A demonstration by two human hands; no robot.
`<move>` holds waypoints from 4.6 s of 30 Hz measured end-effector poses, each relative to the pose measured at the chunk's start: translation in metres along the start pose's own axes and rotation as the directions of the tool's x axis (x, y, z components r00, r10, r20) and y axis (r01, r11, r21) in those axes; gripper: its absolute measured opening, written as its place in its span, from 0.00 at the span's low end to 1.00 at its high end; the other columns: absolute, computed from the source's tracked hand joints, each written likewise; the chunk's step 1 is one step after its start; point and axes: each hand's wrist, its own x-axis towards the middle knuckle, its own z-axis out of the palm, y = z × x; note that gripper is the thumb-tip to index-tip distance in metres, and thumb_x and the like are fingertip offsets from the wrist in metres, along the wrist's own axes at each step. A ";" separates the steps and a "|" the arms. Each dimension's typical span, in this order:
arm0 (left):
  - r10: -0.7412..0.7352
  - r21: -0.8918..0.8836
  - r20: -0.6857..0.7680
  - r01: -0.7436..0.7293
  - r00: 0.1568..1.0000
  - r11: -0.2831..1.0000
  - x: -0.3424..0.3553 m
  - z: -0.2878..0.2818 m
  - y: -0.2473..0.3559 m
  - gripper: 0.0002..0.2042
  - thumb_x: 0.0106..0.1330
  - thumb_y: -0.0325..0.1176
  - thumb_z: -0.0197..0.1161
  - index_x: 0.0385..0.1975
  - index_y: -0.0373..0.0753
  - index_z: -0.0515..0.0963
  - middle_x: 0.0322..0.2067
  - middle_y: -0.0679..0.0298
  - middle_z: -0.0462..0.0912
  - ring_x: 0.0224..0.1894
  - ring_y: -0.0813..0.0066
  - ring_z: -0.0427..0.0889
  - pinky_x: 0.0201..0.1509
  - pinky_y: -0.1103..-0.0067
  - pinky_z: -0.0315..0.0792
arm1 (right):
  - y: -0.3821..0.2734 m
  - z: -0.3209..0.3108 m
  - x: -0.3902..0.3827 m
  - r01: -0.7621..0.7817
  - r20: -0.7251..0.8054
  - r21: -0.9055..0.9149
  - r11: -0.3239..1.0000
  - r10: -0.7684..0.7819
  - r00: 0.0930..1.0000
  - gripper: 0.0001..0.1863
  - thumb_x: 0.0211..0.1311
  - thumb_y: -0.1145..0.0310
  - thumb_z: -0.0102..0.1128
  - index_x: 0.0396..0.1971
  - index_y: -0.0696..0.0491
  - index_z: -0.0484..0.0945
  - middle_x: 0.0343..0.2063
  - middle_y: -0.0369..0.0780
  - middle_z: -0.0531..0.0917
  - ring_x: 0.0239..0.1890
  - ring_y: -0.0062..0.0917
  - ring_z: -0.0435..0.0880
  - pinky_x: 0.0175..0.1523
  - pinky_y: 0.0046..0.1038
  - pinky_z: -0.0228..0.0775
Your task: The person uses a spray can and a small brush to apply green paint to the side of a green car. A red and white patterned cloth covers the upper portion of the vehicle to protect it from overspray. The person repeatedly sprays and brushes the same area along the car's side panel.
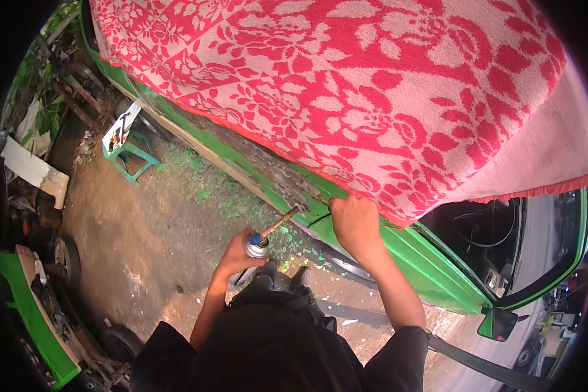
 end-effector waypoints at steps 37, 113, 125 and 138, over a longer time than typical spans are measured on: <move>0.026 -0.015 0.009 -0.026 1.000 1.000 0.001 0.001 0.000 0.25 0.40 0.29 0.80 0.35 0.37 0.71 0.27 0.66 0.79 0.32 0.81 0.75 0.39 0.77 0.73 | -0.019 -0.049 0.002 0.056 0.084 -0.096 0.994 -0.048 0.995 0.04 0.48 0.75 0.59 0.25 0.54 0.80 0.20 0.46 0.82 0.25 0.38 0.86 0.27 0.37 0.75; 0.026 -0.104 0.014 -0.025 1.000 0.994 -0.006 0.002 -0.014 0.25 0.38 0.30 0.80 0.35 0.37 0.73 0.29 0.66 0.80 0.33 0.79 0.77 0.39 0.76 0.74 | -0.004 0.002 -0.006 -0.105 -0.098 0.165 0.981 0.123 0.988 0.06 0.55 0.68 0.63 0.29 0.48 0.87 0.18 0.45 0.83 0.24 0.38 0.85 0.28 0.39 0.75; 0.042 -0.103 0.024 -0.040 0.999 0.994 -0.004 0.007 -0.022 0.25 0.38 0.31 0.81 0.35 0.37 0.72 0.28 0.64 0.80 0.33 0.78 0.77 0.39 0.76 0.74 | -0.033 0.014 -0.083 -0.460 0.107 0.715 0.527 0.567 0.817 0.07 0.56 0.66 0.70 0.34 0.51 0.85 0.20 0.45 0.84 0.22 0.34 0.84 0.30 0.33 0.71; 0.085 -0.078 0.138 -0.075 0.987 0.994 -0.003 0.013 -0.023 0.27 0.39 0.34 0.81 0.36 0.36 0.72 0.28 0.62 0.80 0.33 0.74 0.79 0.40 0.74 0.74 | -0.075 0.117 -0.172 -0.410 0.231 0.910 0.069 0.735 0.637 0.14 0.70 0.64 0.60 0.32 0.61 0.82 0.14 0.34 0.75 0.18 0.13 0.68 0.25 0.22 0.60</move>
